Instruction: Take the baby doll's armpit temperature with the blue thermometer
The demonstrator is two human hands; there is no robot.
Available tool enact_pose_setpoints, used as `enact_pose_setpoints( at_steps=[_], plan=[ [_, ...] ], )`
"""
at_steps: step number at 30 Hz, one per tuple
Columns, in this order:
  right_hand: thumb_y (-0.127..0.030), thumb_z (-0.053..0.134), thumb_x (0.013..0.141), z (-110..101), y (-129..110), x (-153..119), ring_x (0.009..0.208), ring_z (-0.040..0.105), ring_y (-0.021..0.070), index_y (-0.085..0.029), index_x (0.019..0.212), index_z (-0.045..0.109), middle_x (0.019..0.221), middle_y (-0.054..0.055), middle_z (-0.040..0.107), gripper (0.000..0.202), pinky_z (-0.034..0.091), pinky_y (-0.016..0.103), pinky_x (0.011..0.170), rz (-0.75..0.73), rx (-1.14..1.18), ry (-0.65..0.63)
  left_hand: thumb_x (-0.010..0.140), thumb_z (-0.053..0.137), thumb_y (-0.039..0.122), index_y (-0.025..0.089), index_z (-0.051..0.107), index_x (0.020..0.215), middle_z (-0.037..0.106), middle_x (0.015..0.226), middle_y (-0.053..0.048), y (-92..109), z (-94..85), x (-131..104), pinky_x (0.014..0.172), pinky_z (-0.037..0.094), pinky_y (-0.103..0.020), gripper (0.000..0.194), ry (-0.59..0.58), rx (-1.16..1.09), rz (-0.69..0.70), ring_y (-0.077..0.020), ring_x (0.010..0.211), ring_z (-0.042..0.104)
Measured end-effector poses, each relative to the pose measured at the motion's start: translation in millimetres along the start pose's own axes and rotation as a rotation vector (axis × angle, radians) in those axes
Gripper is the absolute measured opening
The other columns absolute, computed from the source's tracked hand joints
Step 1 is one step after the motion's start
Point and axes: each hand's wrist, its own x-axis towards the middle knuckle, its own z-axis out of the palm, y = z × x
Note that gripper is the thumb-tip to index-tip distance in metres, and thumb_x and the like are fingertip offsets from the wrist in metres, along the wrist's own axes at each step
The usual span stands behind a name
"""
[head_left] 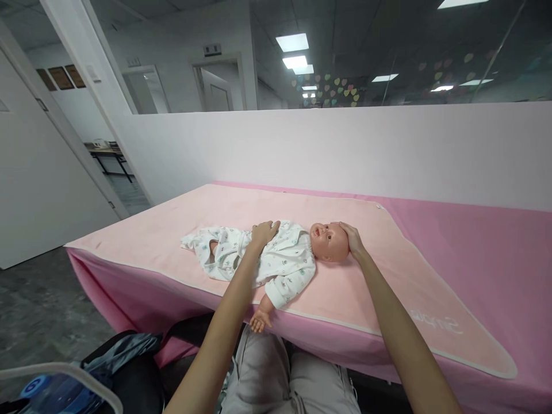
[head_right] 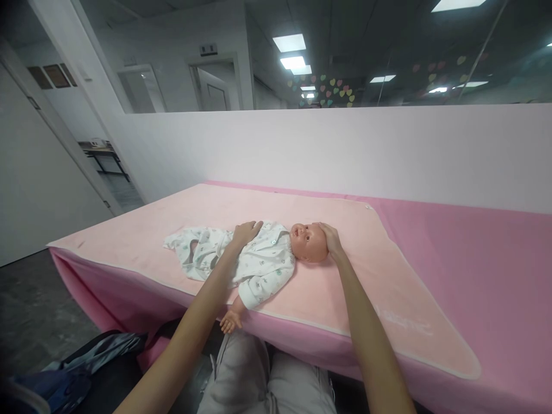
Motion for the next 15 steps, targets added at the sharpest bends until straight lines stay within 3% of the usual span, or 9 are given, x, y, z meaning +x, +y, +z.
enact_pose_setpoints(
  at_steps=[15],
  plan=[
    [-0.045,0.063,0.066,0.7,-0.6,-0.7,0.084,0.063,0.0216,-0.019,0.075,0.069,0.08,0.002,0.072,0.029,0.048,0.031,0.081,-0.021,-0.022,-0.002,0.089,0.018,0.053,0.018,0.061,0.084,0.067,0.098,-0.012,-1.1,1.3,1.1,0.088,0.035,-0.043,0.055,0.01,-0.016,0.012,-0.0282,0.095,0.059]
  ],
)
